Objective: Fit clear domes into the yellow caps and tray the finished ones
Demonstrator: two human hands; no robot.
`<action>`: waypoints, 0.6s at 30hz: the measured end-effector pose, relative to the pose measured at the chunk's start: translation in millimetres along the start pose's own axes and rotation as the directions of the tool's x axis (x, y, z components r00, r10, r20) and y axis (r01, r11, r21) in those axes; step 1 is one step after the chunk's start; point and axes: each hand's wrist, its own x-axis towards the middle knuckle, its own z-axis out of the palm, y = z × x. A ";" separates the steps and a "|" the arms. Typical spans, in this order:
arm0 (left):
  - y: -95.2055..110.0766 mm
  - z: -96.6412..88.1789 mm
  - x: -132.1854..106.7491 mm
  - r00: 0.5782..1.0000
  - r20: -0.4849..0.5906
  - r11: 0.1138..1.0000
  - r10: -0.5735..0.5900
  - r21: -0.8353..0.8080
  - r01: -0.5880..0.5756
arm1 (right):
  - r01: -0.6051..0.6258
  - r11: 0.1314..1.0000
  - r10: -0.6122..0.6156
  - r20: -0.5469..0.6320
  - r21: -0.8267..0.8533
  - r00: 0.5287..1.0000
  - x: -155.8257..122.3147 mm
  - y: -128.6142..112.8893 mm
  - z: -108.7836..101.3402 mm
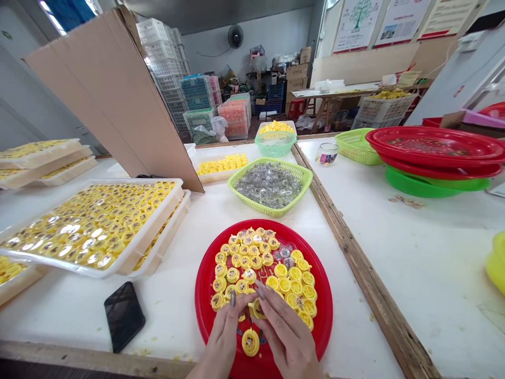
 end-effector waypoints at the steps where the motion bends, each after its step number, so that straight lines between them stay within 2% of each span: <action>1: 0.4 -0.9 -2.4 1.000 -0.007 1.000 0.000 0.013 0.000 | -0.024 1.000 0.024 -0.018 0.020 1.000 0.1 -1.1 0.5; 4: 3.1 -1.2 0.0 0.996 0.051 0.998 0.070 0.005 -0.070 | -0.068 0.997 0.070 -0.038 0.048 0.997 0.2 -3.6 1.5; 6: 4.0 0.3 7.6 0.988 0.110 0.992 0.108 -0.079 -0.100 | -0.041 0.998 0.043 -0.029 0.046 0.999 0.1 -6.0 1.6; 8: 2.6 1.7 14.7 0.987 0.142 0.983 0.081 -0.173 -0.055 | -0.035 0.997 0.034 0.012 0.064 0.999 -0.1 -10.2 1.4; 10: -2.6 1.7 17.1 0.988 0.153 0.979 0.026 -0.205 0.006 | -0.144 0.981 0.141 0.035 0.132 0.989 -1.0 -15.7 1.0; 12: -12.4 -0.3 13.4 0.981 0.196 0.986 0.014 -0.167 0.020 | -0.314 0.928 0.316 0.022 0.201 0.948 -3.5 -19.9 1.2; 14: -26.0 -3.3 5.5 0.966 0.256 0.995 0.039 -0.101 -0.014 | -0.418 0.887 0.421 0.029 0.198 0.907 -8.3 -20.5 3.0; 18: -50.6 -5.9 -10.4 0.940 0.337 0.998 0.057 0.012 -0.065 | -0.387 0.920 0.374 0.150 0.065 0.915 -24.6 -11.3 10.5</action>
